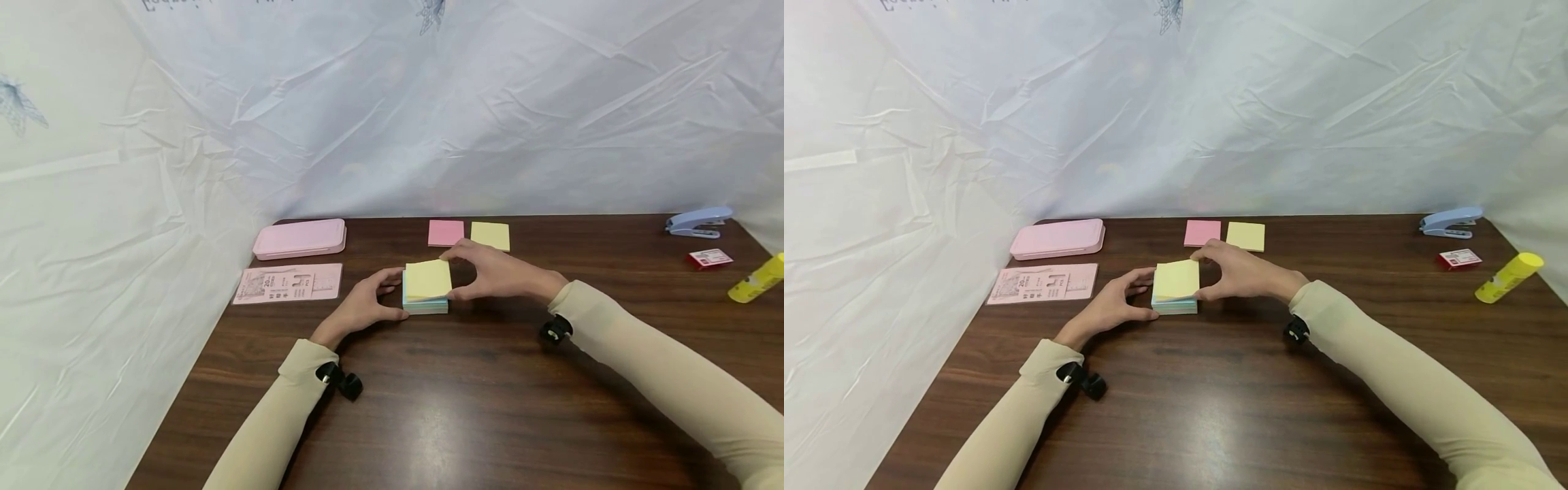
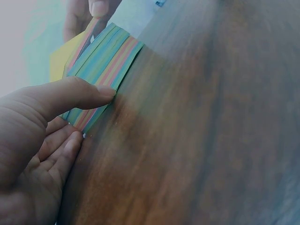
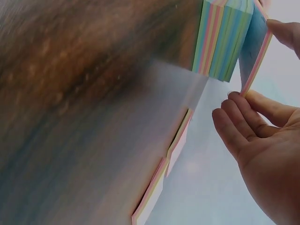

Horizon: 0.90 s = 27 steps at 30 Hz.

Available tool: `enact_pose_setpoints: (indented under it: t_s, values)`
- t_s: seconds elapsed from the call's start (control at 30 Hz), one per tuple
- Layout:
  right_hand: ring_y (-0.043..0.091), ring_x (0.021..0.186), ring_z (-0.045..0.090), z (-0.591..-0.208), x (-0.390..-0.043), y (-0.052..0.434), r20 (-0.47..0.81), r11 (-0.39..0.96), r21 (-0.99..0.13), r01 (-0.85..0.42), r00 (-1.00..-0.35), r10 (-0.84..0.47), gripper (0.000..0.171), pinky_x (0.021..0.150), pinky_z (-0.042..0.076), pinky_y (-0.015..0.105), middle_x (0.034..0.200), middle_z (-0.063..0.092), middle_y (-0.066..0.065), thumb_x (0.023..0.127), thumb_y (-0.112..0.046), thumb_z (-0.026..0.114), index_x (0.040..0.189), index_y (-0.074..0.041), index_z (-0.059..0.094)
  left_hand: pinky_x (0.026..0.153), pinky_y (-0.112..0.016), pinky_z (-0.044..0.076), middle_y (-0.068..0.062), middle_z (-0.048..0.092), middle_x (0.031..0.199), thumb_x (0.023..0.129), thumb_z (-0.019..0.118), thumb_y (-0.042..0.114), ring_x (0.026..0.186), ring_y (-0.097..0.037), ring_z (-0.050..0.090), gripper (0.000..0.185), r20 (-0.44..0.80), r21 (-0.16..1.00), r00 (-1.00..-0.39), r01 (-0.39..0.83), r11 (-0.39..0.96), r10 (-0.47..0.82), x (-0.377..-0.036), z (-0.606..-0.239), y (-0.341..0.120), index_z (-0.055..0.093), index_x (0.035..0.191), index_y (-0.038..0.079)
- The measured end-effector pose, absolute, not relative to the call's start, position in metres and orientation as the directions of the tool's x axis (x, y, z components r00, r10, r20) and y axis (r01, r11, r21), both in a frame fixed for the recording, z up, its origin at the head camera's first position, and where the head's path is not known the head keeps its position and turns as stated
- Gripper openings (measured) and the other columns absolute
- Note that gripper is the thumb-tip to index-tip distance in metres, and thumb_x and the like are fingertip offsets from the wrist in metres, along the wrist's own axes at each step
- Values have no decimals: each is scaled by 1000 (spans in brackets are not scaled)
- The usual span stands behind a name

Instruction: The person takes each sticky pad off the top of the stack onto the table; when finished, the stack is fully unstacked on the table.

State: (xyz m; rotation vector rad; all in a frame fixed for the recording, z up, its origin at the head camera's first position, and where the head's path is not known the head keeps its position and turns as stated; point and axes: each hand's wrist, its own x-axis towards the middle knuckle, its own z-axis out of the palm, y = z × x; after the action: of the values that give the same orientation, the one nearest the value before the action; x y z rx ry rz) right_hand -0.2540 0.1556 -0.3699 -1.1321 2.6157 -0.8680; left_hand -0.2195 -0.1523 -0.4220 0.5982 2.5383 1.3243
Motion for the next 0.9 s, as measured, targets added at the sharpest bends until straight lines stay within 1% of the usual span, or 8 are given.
enact_pose_setpoints:
  t_s: [0.17,0.33,0.47,0.6,0.7,0.77,0.9]
  values:
    - [32,131,55,-366,-257,166,77,556,-572,-603,-714,-695,72,109,49,57,144,56,13,90,-38,86,147,-3,59,117,-39,45,-13,53,156,86,90,13,140,-28,55,89,1,821,-891,260,508,454,-219,-422,-153,43,162,10]
    - [36,129,57,-362,-264,182,99,552,-598,-581,-737,-669,71,107,51,58,143,56,15,90,-35,87,146,-2,59,117,-39,46,-13,54,154,86,90,13,140,-28,55,89,9,823,-892,264,503,453,-218,-422,-153,44,162,9]
    - [37,129,59,-362,-270,197,94,566,-623,-540,-770,-631,70,106,53,56,141,56,15,90,-32,89,145,-1,59,118,-39,45,-12,54,155,86,90,14,140,-28,54,88,1,824,-892,257,504,453,-218,-423,-153,44,162,11]
    - [35,129,58,-361,-274,213,79,617,-610,-498,-813,-578,74,102,55,56,142,55,14,90,-36,88,148,-3,57,118,-40,45,-12,54,155,87,90,15,140,-28,54,88,-2,826,-890,256,502,456,-218,-422,-154,44,162,12]
    - [35,130,55,-359,-277,225,65,657,-593,-465,-841,-537,76,102,52,58,144,54,14,90,-40,87,151,-5,56,118,-40,45,-12,53,155,87,90,15,140,-29,54,88,-3,826,-890,255,503,456,-217,-423,-155,44,162,13]
    - [36,133,52,-357,-279,233,52,675,-589,-445,-854,-518,77,104,48,60,147,53,15,91,-41,87,151,-6,55,118,-40,45,-12,53,155,87,90,15,140,-29,54,88,-6,826,-890,252,504,455,-217,-423,-155,44,162,14]
    - [38,139,46,-355,-284,250,31,698,-583,-416,-869,-493,77,108,44,63,152,49,18,92,-41,85,152,-4,54,117,-40,45,-12,53,156,87,90,16,140,-28,54,88,-14,826,-892,245,507,452,-217,-423,-155,44,163,14]
